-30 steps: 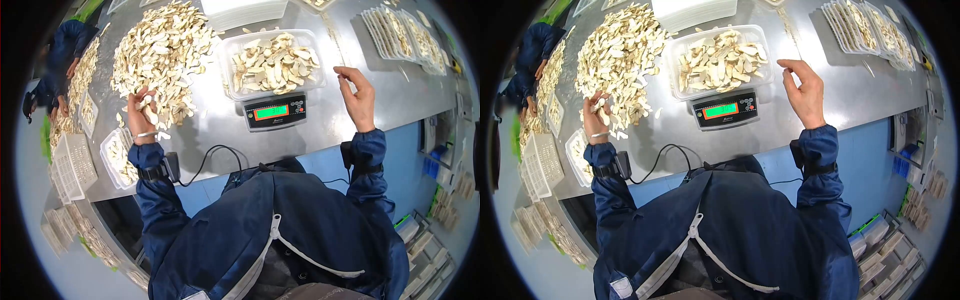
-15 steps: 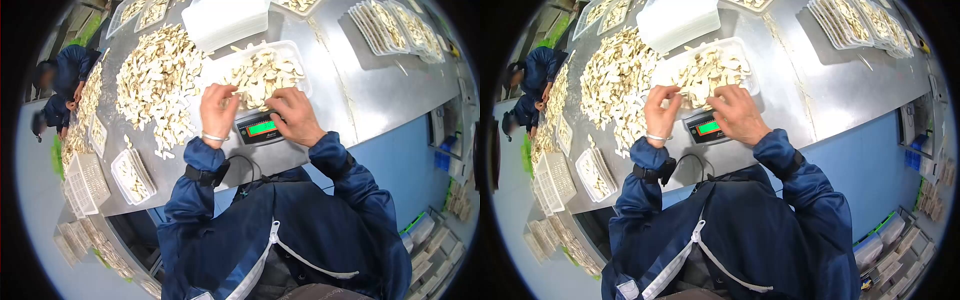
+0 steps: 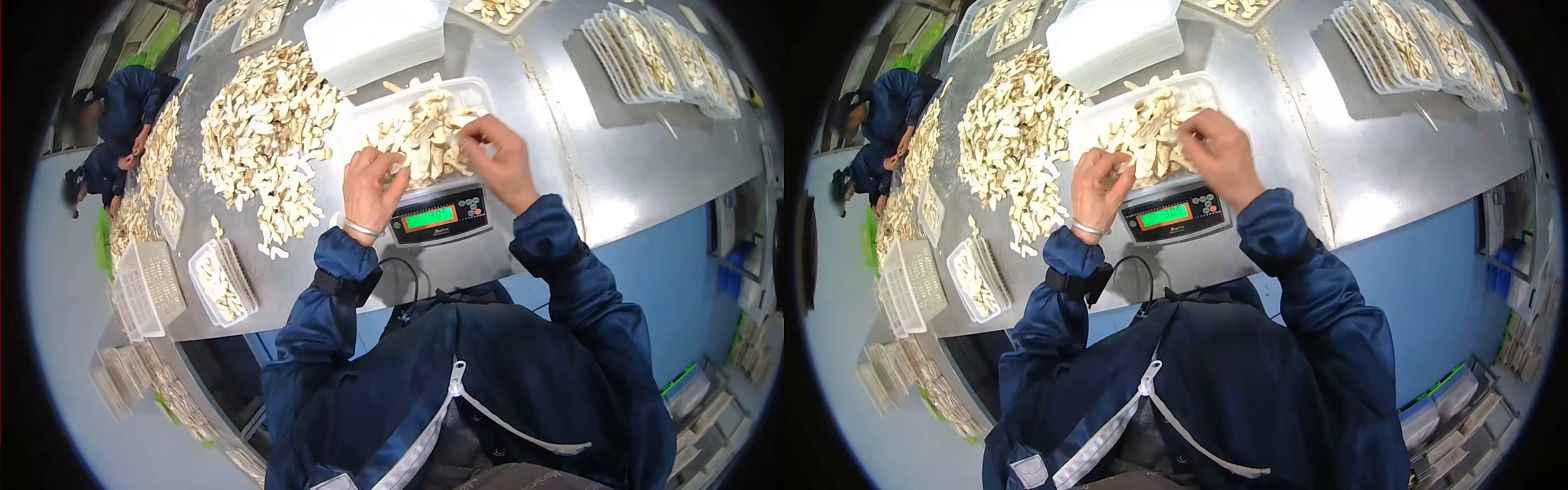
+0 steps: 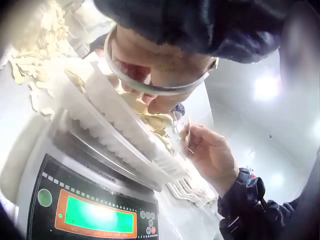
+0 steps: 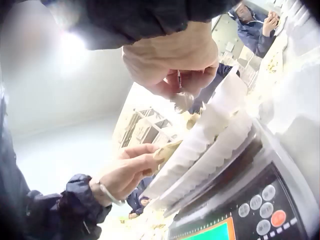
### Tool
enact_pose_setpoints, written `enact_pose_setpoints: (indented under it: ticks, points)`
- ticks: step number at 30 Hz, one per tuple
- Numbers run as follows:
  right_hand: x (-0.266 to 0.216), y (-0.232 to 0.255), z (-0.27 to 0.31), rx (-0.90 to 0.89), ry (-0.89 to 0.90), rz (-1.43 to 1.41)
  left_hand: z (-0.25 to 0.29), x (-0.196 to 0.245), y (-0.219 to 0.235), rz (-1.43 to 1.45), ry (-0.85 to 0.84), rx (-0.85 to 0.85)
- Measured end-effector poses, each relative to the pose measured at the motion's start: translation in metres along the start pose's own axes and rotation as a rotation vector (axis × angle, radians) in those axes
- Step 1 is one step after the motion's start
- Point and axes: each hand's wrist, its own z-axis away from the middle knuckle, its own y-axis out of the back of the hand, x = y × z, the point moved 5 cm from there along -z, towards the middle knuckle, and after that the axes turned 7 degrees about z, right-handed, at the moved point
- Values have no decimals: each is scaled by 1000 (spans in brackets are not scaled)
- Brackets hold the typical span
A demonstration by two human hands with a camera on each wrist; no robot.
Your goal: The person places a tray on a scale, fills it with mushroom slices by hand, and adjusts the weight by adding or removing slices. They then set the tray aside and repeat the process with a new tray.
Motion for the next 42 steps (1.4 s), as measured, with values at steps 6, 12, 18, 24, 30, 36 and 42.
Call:
enact_pose_setpoints:
  ticks: [6,12,18,24,30,36,42]
  points:
    - [14,37,-9,181,-181,-111,-7,-6,33,234,-89,342]
    - [-9,71,15,285,-315,-230,30,-62,92,1131,400,426]
    - [-33,52,31,279,-298,-184,74,-84,86,1121,604,319]
    - [-42,44,38,292,-279,-134,86,-90,91,1131,612,308]
    - [-63,8,47,202,-253,-131,100,-85,76,1332,628,166]
    - [-132,-119,75,-314,152,196,125,-38,41,1681,890,-84]
    - [-85,-34,61,62,-103,313,120,-112,108,1232,668,57]
